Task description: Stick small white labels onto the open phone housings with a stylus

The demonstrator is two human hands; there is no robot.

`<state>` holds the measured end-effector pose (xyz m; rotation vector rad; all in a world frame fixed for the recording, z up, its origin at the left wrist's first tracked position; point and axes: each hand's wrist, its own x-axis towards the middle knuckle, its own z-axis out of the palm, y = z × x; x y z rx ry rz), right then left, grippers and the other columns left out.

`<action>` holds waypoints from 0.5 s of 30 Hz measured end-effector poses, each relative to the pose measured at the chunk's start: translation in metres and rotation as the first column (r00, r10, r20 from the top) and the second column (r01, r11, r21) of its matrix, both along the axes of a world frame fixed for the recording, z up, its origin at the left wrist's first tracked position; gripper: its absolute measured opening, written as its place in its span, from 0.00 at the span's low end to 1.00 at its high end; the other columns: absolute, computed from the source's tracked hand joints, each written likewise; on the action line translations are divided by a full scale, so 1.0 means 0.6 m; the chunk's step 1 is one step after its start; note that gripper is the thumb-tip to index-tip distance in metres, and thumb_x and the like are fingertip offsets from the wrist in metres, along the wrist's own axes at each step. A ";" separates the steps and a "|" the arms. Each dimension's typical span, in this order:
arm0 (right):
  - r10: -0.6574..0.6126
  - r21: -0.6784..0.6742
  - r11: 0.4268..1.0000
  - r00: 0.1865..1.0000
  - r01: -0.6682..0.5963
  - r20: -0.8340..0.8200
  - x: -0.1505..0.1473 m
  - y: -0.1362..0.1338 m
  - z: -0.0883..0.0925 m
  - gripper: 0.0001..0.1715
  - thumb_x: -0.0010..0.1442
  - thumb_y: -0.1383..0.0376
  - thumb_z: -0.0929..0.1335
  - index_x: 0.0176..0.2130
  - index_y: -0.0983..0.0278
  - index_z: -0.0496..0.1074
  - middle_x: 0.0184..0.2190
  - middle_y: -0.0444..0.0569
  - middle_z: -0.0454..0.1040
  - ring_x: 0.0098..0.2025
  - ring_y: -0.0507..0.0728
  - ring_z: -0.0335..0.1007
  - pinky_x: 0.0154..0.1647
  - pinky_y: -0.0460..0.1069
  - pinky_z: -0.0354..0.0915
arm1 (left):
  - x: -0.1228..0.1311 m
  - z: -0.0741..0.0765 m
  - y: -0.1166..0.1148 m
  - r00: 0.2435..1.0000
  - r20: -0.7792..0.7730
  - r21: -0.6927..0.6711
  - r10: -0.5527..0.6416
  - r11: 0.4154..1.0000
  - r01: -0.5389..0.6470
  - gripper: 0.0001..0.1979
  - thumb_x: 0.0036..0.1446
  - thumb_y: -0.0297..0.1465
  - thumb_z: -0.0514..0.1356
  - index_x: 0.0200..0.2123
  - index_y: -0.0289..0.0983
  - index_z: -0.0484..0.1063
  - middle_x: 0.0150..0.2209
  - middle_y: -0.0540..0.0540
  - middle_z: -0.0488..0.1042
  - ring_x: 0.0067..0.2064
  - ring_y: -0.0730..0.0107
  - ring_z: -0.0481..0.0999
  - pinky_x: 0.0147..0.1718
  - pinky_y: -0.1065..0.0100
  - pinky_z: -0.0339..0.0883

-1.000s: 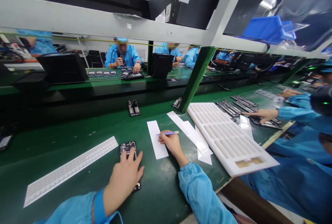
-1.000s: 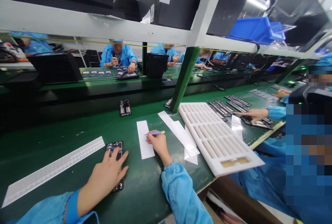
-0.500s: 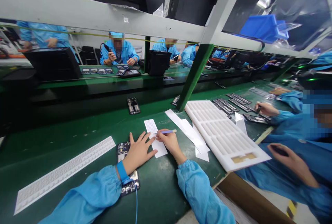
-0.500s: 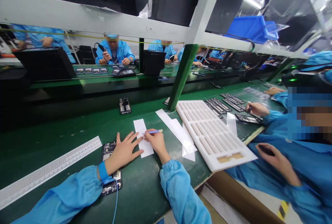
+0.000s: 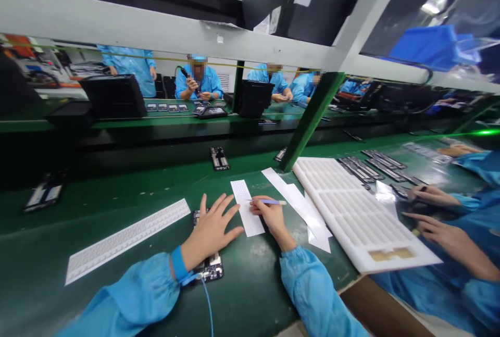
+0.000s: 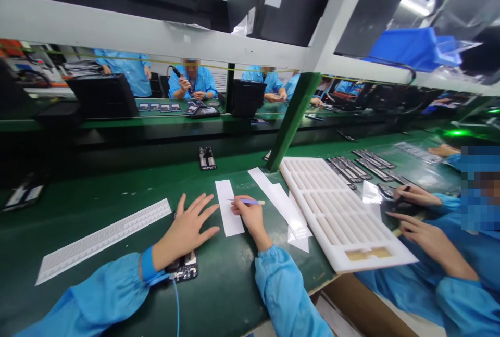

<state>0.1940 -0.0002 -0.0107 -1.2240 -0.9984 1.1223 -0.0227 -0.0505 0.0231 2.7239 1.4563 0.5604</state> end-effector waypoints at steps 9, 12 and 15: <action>0.317 -0.031 0.947 0.945 -0.320 -0.081 -0.150 -0.053 0.013 0.15 0.45 0.59 0.75 0.31 0.67 0.77 0.23 0.50 0.80 0.25 0.57 0.78 0.24 0.46 0.73 | -0.154 -0.059 -0.073 0.973 0.047 -0.004 0.227 0.974 -0.227 0.29 0.62 0.45 0.56 0.63 0.40 0.57 0.64 0.38 0.58 0.68 0.46 0.50 0.63 0.38 0.40; 0.357 -0.076 0.929 0.931 -0.362 -0.078 -0.183 -0.053 0.006 0.13 0.44 0.61 0.75 0.30 0.67 0.77 0.23 0.50 0.80 0.24 0.56 0.78 0.23 0.45 0.73 | -0.149 -0.065 -0.072 0.975 0.056 -0.003 0.215 0.976 -0.216 0.29 0.61 0.44 0.57 0.62 0.41 0.58 0.64 0.38 0.60 0.68 0.45 0.50 0.64 0.37 0.37; 0.378 -0.094 0.920 0.925 -0.381 -0.047 -0.190 -0.049 0.000 0.12 0.44 0.61 0.75 0.30 0.67 0.76 0.23 0.50 0.80 0.24 0.56 0.78 0.21 0.44 0.70 | -0.145 -0.061 -0.070 0.981 0.070 -0.023 0.181 0.983 -0.180 0.27 0.62 0.43 0.56 0.62 0.40 0.59 0.62 0.40 0.63 0.66 0.48 0.54 0.64 0.40 0.41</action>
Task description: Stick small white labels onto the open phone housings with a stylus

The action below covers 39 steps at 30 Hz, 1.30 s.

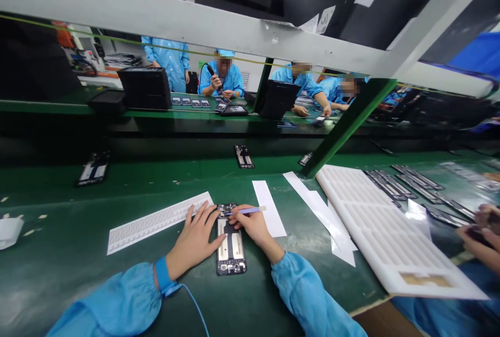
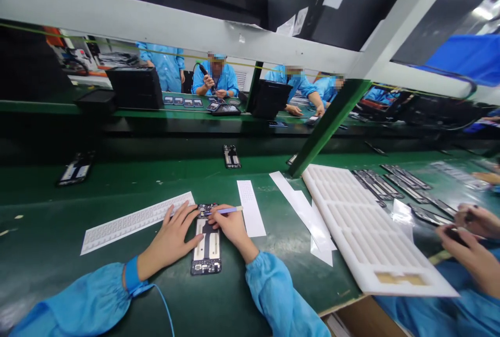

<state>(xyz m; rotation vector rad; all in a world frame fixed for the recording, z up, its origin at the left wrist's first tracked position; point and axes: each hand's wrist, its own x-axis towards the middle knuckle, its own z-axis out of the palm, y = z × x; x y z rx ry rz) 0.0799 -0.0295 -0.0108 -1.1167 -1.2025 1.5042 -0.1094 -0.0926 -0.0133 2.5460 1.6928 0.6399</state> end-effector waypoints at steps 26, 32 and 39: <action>-0.184 0.123 0.974 0.980 0.192 -0.079 -0.003 -0.005 0.011 0.20 0.50 0.54 0.76 0.36 0.65 0.74 0.24 0.47 0.78 0.23 0.54 0.76 0.22 0.45 0.74 | -0.049 0.014 -0.045 0.996 -0.020 0.190 0.085 0.979 -0.079 0.25 0.64 0.42 0.55 0.62 0.41 0.61 0.66 0.40 0.56 0.68 0.48 0.50 0.63 0.46 0.52; 0.146 0.127 0.982 0.989 -0.142 -0.017 -0.133 -0.005 0.032 0.16 0.49 0.59 0.75 0.36 0.66 0.75 0.27 0.50 0.80 0.28 0.57 0.79 0.24 0.45 0.73 | -0.172 -0.005 -0.068 0.945 -0.014 0.218 0.327 0.923 -0.316 0.23 0.62 0.38 0.55 0.57 0.34 0.65 0.63 0.34 0.58 0.66 0.44 0.55 0.62 0.43 0.53; 0.309 0.030 0.950 0.949 -0.311 0.054 -0.241 0.011 -0.003 0.11 0.45 0.61 0.73 0.29 0.65 0.74 0.21 0.46 0.79 0.25 0.59 0.79 0.26 0.49 0.75 | -0.187 -0.013 -0.071 0.951 -0.038 0.095 0.307 0.948 -0.303 0.21 0.62 0.40 0.56 0.57 0.41 0.67 0.64 0.41 0.60 0.67 0.47 0.54 0.63 0.46 0.54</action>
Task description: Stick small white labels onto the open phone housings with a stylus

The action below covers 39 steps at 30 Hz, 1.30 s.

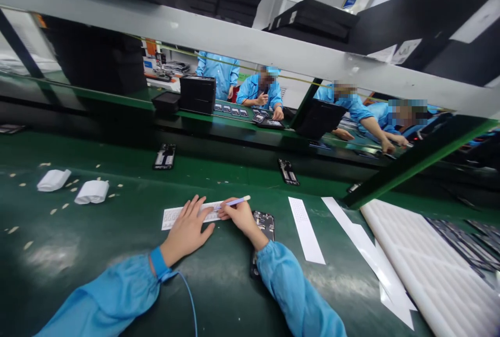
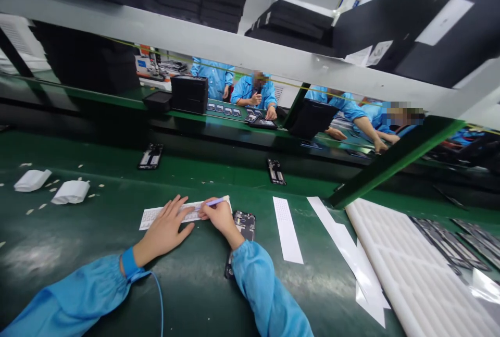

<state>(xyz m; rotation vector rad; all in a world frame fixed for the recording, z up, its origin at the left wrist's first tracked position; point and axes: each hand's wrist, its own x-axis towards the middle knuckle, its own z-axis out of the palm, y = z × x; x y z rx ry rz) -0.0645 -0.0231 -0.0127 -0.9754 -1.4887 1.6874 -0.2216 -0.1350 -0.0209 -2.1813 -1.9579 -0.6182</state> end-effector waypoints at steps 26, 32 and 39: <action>-0.030 -0.008 1.000 1.000 0.030 -0.003 0.005 -0.003 -0.001 0.11 0.46 0.61 0.74 0.31 0.65 0.76 0.22 0.47 0.79 0.25 0.58 0.79 0.25 0.46 0.75 | 0.001 -0.008 0.004 1.000 -0.002 -0.013 0.028 1.000 -0.028 0.26 0.60 0.41 0.57 0.59 0.35 0.65 0.63 0.37 0.61 0.66 0.47 0.56 0.64 0.46 0.51; -0.034 -0.014 0.999 0.999 0.034 -0.020 0.008 -0.002 -0.003 0.14 0.45 0.58 0.75 0.30 0.64 0.75 0.22 0.47 0.79 0.25 0.59 0.80 0.24 0.48 0.75 | 0.000 -0.008 0.003 1.000 0.012 -0.005 0.022 1.000 -0.022 0.26 0.60 0.41 0.56 0.58 0.36 0.65 0.63 0.37 0.61 0.66 0.47 0.56 0.64 0.46 0.52; -0.135 -0.012 0.991 0.985 0.135 -0.105 0.020 -0.020 0.037 0.22 0.44 0.51 0.77 0.32 0.65 0.75 0.23 0.48 0.80 0.26 0.61 0.80 0.28 0.52 0.78 | -0.002 0.002 0.004 1.000 0.001 0.019 0.018 1.000 -0.018 0.24 0.60 0.40 0.57 0.56 0.35 0.67 0.63 0.35 0.61 0.66 0.45 0.55 0.63 0.44 0.52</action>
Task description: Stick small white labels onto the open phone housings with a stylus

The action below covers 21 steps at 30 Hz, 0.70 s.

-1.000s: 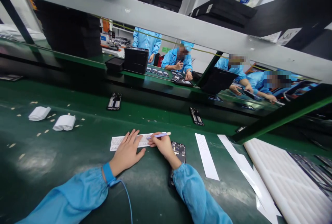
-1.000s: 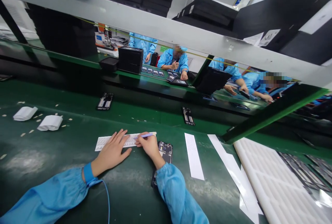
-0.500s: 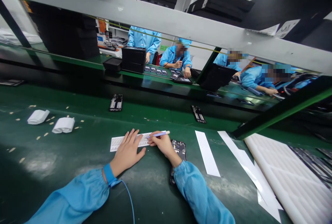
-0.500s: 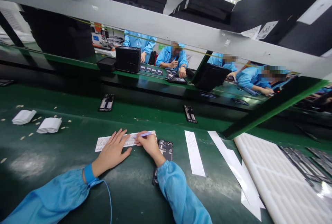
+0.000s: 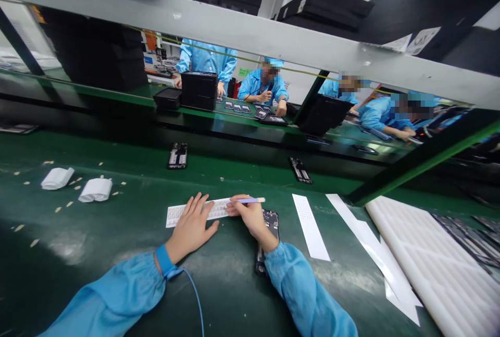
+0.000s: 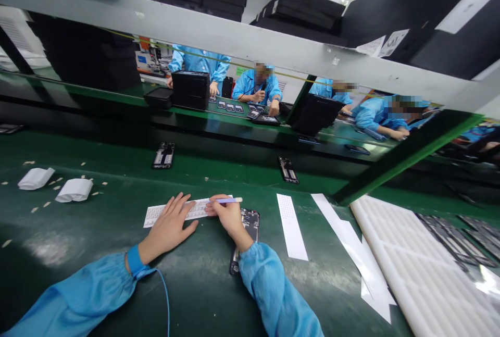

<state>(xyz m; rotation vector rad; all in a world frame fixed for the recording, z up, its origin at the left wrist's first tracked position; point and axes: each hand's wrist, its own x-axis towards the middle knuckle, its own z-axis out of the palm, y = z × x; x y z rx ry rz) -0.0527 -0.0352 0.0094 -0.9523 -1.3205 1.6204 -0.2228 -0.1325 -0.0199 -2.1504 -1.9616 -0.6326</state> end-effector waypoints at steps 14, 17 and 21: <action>-0.274 -0.013 0.960 0.948 0.280 0.163 0.290 -0.207 -0.044 0.19 0.51 0.50 0.76 0.34 0.63 0.81 0.30 0.55 0.82 0.30 0.65 0.81 0.35 0.58 0.78 | 0.160 0.033 -0.063 0.841 0.143 -0.060 -0.522 0.843 0.534 0.18 0.62 0.31 0.55 0.55 0.40 0.68 0.59 0.42 0.66 0.66 0.52 0.56 0.65 0.45 0.50; -0.252 0.000 0.967 0.955 0.255 0.159 0.286 -0.204 -0.041 0.19 0.52 0.50 0.76 0.35 0.62 0.81 0.30 0.54 0.82 0.31 0.64 0.81 0.37 0.57 0.78 | 0.173 0.035 -0.054 0.826 0.147 -0.075 -0.544 0.827 0.557 0.18 0.62 0.31 0.54 0.55 0.38 0.67 0.58 0.41 0.66 0.66 0.53 0.56 0.65 0.45 0.49; -0.221 0.018 0.975 0.960 0.221 0.171 0.279 -0.197 -0.036 0.17 0.54 0.51 0.75 0.35 0.61 0.82 0.31 0.53 0.82 0.31 0.64 0.81 0.37 0.57 0.77 | 0.173 0.035 -0.052 0.790 0.177 -0.109 -0.587 0.786 0.608 0.19 0.62 0.31 0.55 0.56 0.38 0.65 0.56 0.42 0.68 0.63 0.58 0.62 0.66 0.49 0.49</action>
